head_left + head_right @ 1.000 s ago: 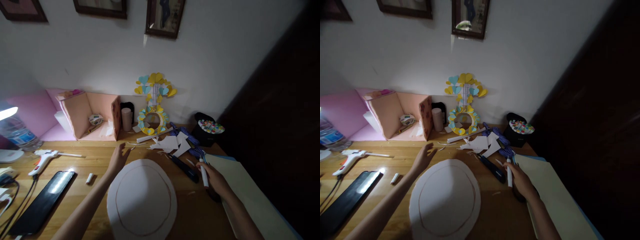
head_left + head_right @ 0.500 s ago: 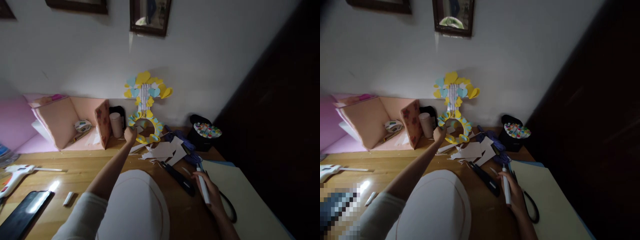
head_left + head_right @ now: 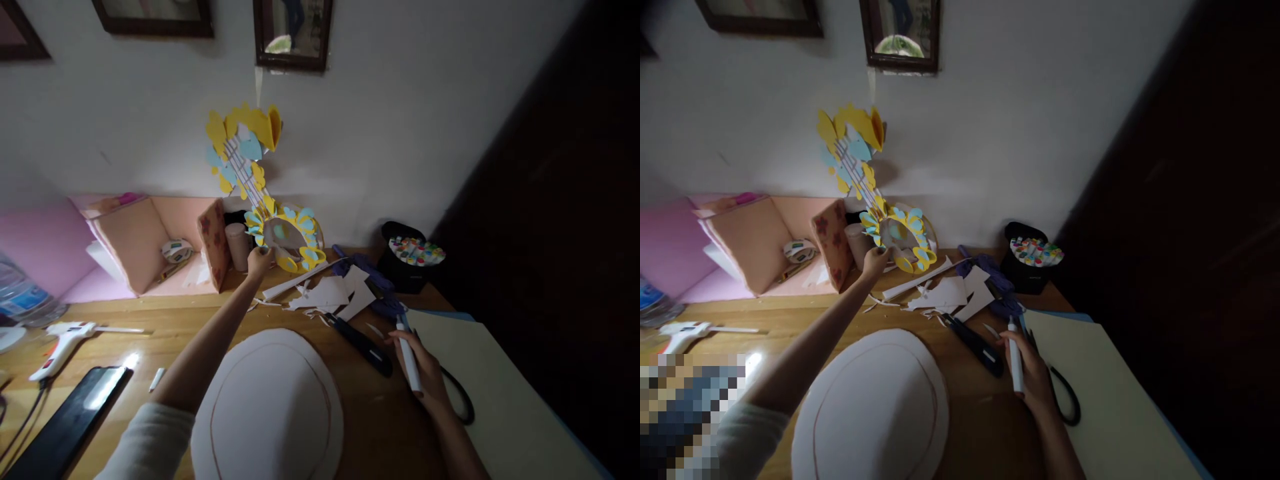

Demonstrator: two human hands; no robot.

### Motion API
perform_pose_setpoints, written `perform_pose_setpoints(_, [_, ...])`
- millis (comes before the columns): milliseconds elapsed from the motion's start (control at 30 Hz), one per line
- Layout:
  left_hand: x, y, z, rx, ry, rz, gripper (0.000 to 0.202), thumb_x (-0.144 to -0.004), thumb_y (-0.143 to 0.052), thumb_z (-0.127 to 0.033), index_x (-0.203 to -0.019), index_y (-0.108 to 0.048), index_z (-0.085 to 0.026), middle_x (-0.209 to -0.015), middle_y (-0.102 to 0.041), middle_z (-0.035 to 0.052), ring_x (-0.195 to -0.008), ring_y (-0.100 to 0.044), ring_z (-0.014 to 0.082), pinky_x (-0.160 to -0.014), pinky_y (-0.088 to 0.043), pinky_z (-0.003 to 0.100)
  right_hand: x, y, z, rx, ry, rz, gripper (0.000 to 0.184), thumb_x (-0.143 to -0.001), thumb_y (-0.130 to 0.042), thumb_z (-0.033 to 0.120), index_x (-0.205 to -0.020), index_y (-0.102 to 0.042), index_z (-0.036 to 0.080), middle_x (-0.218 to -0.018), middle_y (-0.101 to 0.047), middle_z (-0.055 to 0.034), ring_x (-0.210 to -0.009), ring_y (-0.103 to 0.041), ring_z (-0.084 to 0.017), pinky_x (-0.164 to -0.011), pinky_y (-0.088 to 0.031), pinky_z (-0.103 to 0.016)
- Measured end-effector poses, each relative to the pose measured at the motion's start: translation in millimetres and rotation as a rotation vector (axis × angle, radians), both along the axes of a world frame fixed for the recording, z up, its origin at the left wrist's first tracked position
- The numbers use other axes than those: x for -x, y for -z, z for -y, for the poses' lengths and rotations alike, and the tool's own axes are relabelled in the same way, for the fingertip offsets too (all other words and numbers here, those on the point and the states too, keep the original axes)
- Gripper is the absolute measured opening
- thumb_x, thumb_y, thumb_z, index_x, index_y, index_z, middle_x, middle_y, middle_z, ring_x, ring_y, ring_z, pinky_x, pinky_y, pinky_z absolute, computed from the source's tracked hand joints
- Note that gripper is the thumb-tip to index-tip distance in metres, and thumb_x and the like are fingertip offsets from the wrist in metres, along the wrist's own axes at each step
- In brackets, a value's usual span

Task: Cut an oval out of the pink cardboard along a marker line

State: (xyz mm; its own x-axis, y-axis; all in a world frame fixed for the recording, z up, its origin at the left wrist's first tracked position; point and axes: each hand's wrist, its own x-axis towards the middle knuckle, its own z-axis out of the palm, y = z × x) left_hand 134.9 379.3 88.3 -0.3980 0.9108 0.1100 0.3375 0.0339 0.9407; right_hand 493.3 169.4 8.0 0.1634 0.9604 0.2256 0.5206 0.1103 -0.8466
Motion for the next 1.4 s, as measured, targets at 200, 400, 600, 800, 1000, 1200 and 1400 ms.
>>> perform_pose_setpoints(200, [2.2,-6.7,9.1,0.086,0.069,-0.101,0.034,-0.089,-0.057,-0.034,-0.117,-0.055,-0.015,-0.116,-0.058,0.0082,-0.098,-0.060,0.0223,-0.082,-0.052,0.042,2.3,0.3,-1.4,-0.021,0.007,0.017,0.030,-0.084,-0.050,0.047,-0.101,-0.060,0.024,-0.094,-0.068,-0.0050,-0.091,-0.065,-0.025,-0.080,-0.047,-0.035])
perform_pose_setpoints(400, [7.2,-6.4,8.0,0.187,0.083,-0.208,0.032,-0.089,-0.057,-0.034,-0.115,-0.056,-0.015,-0.114,-0.059,0.0079,-0.096,-0.060,0.0212,-0.080,-0.052,0.041,1.4,2.6,1.1,-0.005,-0.001,0.016,0.030,-0.085,-0.049,0.045,-0.105,-0.058,0.024,-0.095,-0.068,-0.0039,-0.090,-0.064,-0.023,-0.080,-0.046,-0.033])
perform_pose_setpoints(600, [9.6,-7.0,-1.3,0.279,-0.029,-0.357,0.034,-0.087,-0.059,-0.034,-0.116,-0.055,-0.016,-0.115,-0.058,0.0090,-0.101,-0.059,0.0231,-0.082,-0.051,0.041,2.8,3.9,1.5,0.010,-0.023,-0.015,0.030,-0.084,-0.050,0.046,-0.105,-0.059,0.025,-0.095,-0.068,-0.0042,-0.091,-0.064,-0.023,-0.080,-0.046,-0.033])
perform_pose_setpoints(800, [4.3,5.5,-12.5,0.350,-0.120,-0.454,0.035,-0.088,-0.057,-0.035,-0.117,-0.055,-0.016,-0.117,-0.057,0.0096,-0.101,-0.059,0.0226,-0.083,-0.051,0.043,10.8,-2.2,0.9,0.036,-0.056,0.046,0.033,-0.085,-0.049,0.049,-0.106,-0.059,0.025,-0.097,-0.069,-0.0050,-0.092,-0.064,-0.025,-0.080,-0.046,-0.036])
perform_pose_setpoints(1000, [-1.5,10.8,-15.4,0.373,-0.124,-0.514,0.035,-0.089,-0.056,-0.035,-0.117,-0.055,-0.015,-0.117,-0.058,0.0099,-0.101,-0.059,0.0226,-0.084,-0.050,0.043,14.4,-3.8,0.0,0.074,-0.049,0.041,0.034,-0.084,-0.048,0.052,-0.103,-0.060,0.025,-0.092,-0.069,-0.0045,-0.084,-0.065,-0.025,-0.073,-0.048,-0.035])
perform_pose_setpoints(1200, [2.8,-3.9,-5.3,0.369,-0.076,-0.536,0.036,-0.087,-0.057,-0.041,-0.111,-0.058,-0.014,-0.114,-0.061,0.0099,-0.101,-0.060,0.0226,-0.087,-0.049,0.045,21.2,-11.2,3.8,-0.012,0.019,0.066,0.034,-0.083,-0.051,0.050,-0.100,-0.060,0.022,-0.090,-0.070,-0.0051,-0.085,-0.065,-0.023,-0.079,-0.047,-0.035])
perform_pose_setpoints(1400, [10.4,-31.6,61.2,0.225,0.001,-0.530,0.055,-0.078,-0.062,-0.050,-0.108,-0.059,-0.005,-0.114,-0.061,0.0238,-0.116,-0.053,0.0376,-0.093,-0.042,0.043,39.7,-15.4,17.9,-0.097,-0.006,0.026,0.029,-0.086,-0.048,0.044,-0.100,-0.057,0.021,-0.082,-0.069,-0.0054,-0.074,-0.066,-0.021,-0.075,-0.050,-0.036])
